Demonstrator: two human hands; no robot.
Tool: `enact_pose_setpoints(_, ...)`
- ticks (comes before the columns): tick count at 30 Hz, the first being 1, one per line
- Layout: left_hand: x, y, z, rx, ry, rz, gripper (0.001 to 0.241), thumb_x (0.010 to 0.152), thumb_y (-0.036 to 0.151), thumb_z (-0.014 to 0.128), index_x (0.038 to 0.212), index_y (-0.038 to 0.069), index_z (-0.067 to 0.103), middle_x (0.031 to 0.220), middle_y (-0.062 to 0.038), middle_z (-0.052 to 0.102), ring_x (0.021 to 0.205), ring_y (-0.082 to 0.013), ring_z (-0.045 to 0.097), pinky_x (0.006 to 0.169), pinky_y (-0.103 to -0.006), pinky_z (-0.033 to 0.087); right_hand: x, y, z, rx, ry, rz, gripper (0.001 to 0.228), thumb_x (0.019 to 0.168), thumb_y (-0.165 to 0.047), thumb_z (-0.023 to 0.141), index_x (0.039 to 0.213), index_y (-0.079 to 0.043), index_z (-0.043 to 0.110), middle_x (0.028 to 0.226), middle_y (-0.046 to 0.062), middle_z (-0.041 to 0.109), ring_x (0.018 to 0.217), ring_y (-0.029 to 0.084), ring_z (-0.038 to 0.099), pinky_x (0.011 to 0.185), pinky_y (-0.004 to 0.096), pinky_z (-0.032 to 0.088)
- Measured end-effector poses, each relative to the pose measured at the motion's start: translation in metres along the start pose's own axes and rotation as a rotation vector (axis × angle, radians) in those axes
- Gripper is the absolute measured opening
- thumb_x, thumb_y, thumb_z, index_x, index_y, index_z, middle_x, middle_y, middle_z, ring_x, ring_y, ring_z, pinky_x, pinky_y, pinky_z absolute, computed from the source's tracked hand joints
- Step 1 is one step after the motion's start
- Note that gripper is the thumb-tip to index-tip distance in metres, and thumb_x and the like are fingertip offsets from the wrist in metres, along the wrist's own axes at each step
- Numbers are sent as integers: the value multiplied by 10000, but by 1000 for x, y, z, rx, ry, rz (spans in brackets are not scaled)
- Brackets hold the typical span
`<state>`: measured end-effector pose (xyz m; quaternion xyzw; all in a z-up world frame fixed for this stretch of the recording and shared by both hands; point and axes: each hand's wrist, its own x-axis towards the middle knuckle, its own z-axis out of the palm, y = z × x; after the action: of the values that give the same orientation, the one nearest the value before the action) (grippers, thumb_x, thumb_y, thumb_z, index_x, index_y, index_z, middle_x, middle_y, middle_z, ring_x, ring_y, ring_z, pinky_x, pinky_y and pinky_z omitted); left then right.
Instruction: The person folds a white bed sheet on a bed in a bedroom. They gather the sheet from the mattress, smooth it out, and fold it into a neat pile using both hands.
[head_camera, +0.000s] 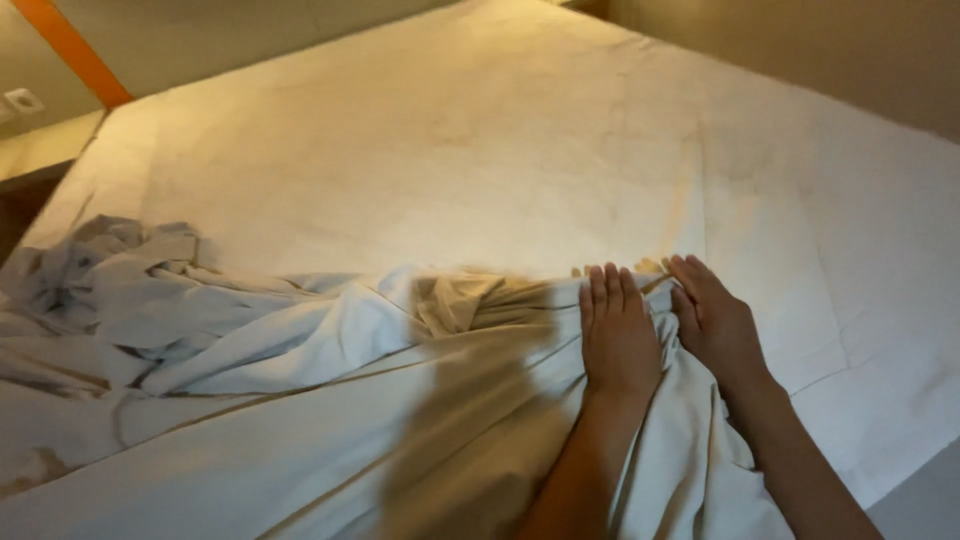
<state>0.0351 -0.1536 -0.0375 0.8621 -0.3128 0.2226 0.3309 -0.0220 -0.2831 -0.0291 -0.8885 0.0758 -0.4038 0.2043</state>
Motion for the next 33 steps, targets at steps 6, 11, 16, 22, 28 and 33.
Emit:
enact_pose_setpoints(6, -39, -8, -65, -134, -52, 156, 656, 984, 226, 552, 1522, -121, 408, 1634, -306, 362, 1579, -429, 248, 1296, -524, 119, 2, -35, -48, 284, -159, 80, 516, 933, -146, 606, 1445, -93, 562, 1343, 148, 706, 1120, 277, 711, 969, 356, 532)
enact_pose_setpoints(11, -79, -35, -128, 3, -215, 200, 729, 954, 311, 565, 1526, -103, 382, 1617, -295, 325, 1548, -420, 188, 1253, -538, 66, -9, -78, -48, 30, -110, 121, 474, 931, -158, 583, 1397, -98, 642, 1361, 192, 664, 1209, 361, 651, 1015, 425, 516)
enact_pose_setpoints(16, -117, -69, -190, 158, -234, 124, 684, 984, 348, 531, 1486, -97, 397, 1625, -281, 305, 1555, -417, 154, 1245, -557, 31, -50, -180, -4, 152, -131, -61, 394, 919, -135, 540, 1283, -69, 676, 1352, 186, 667, 1287, 361, 616, 1098, 433, 475)
enact_pose_setpoints(22, -208, -149, -258, 218, -97, -3, 644, 993, 278, 533, 1500, -101, 412, 1598, -306, 347, 1532, -439, 214, 1240, -564, 56, -126, -313, 32, 117, -164, -139, 416, 877, -124, 574, 1278, -41, 645, 1342, 202, 635, 1325, 416, 524, 1123, 520, 377)
enact_pose_setpoints(28, -279, -177, -332, 231, 29, -105, 644, 956, 234, 563, 1480, -119, 437, 1586, -315, 378, 1522, -435, 283, 1242, -583, 114, -171, -398, 62, -57, -271, -211, 397, 858, -129, 585, 1243, -76, 666, 1413, 153, 595, 1394, 362, 467, 1187, 566, 291)
enact_pose_setpoints(33, -294, -207, -352, 260, 98, -172, 597, 968, 230, 517, 1475, -82, 477, 1573, -275, 419, 1528, -428, 308, 1225, -663, 85, -184, -448, 91, 150, -282, -379, 418, 881, -138, 584, 1287, -68, 654, 1423, 186, 583, 1379, 390, 463, 1160, 567, 294)
